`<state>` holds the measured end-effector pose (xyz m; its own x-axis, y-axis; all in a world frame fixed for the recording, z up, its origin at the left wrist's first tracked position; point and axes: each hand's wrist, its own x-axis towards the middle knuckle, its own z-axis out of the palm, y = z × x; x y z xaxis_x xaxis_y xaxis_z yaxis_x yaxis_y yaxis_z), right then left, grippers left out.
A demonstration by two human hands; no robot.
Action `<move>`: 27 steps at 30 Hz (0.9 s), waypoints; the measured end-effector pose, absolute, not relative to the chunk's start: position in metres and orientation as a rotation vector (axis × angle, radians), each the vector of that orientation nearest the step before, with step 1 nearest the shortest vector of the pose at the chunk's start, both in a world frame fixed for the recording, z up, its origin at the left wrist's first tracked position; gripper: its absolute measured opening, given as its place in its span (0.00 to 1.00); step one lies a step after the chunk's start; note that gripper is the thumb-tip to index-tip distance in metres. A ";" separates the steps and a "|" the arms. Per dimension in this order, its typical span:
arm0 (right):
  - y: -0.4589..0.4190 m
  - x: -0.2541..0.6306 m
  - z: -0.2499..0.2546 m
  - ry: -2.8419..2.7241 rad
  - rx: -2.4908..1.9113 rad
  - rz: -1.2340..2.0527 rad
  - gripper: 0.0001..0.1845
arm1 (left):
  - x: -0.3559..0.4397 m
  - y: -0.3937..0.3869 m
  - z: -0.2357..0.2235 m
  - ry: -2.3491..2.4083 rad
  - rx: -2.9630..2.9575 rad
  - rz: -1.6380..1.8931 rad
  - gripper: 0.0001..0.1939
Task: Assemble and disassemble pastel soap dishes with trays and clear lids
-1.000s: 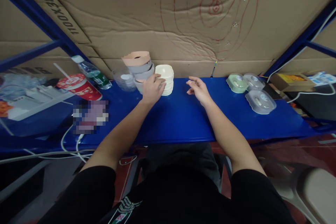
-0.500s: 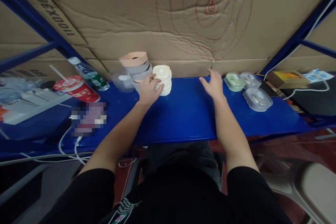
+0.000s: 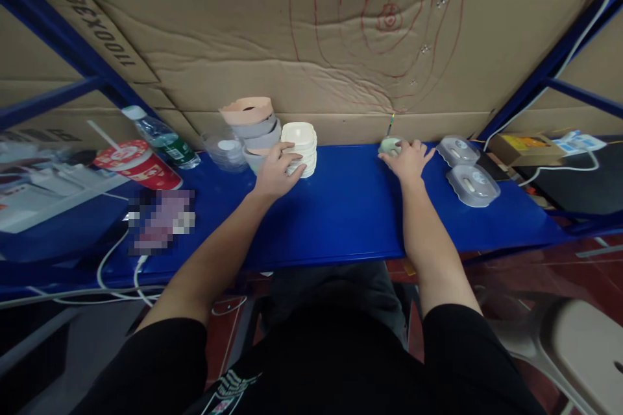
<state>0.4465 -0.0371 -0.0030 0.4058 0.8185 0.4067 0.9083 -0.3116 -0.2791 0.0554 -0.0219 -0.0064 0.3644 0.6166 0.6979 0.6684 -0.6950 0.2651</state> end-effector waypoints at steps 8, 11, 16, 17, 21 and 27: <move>-0.035 0.440 -0.001 -1.880 -1.831 0.242 0.47 | 0.054 -0.022 -0.006 -1.154 -2.633 -1.171 0.12; -0.041 0.434 0.005 -2.046 -1.659 0.342 0.46 | 0.054 -0.025 -0.005 -1.183 -2.658 -1.101 0.14; -0.056 0.406 0.021 -1.989 -1.336 0.438 0.44 | 0.055 -0.030 0.000 -1.200 -2.675 -1.037 0.21; -0.059 0.400 0.023 -1.956 -1.270 0.435 0.43 | 0.056 -0.031 0.001 -1.180 -2.690 -1.033 0.23; -0.071 0.375 0.028 -1.878 -1.095 0.541 0.43 | 0.060 -0.036 0.002 -1.020 -2.764 -1.078 0.27; -0.081 0.349 0.026 -1.813 -0.932 0.759 0.49 | 0.057 -0.041 0.001 -1.033 -2.532 -1.359 0.21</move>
<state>0.3494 -0.0814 0.0257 -0.2806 0.8473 0.4510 0.2733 0.5209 -0.8087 0.0575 -0.0411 0.0006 0.3764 0.5209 0.7662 0.5989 -0.7678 0.2277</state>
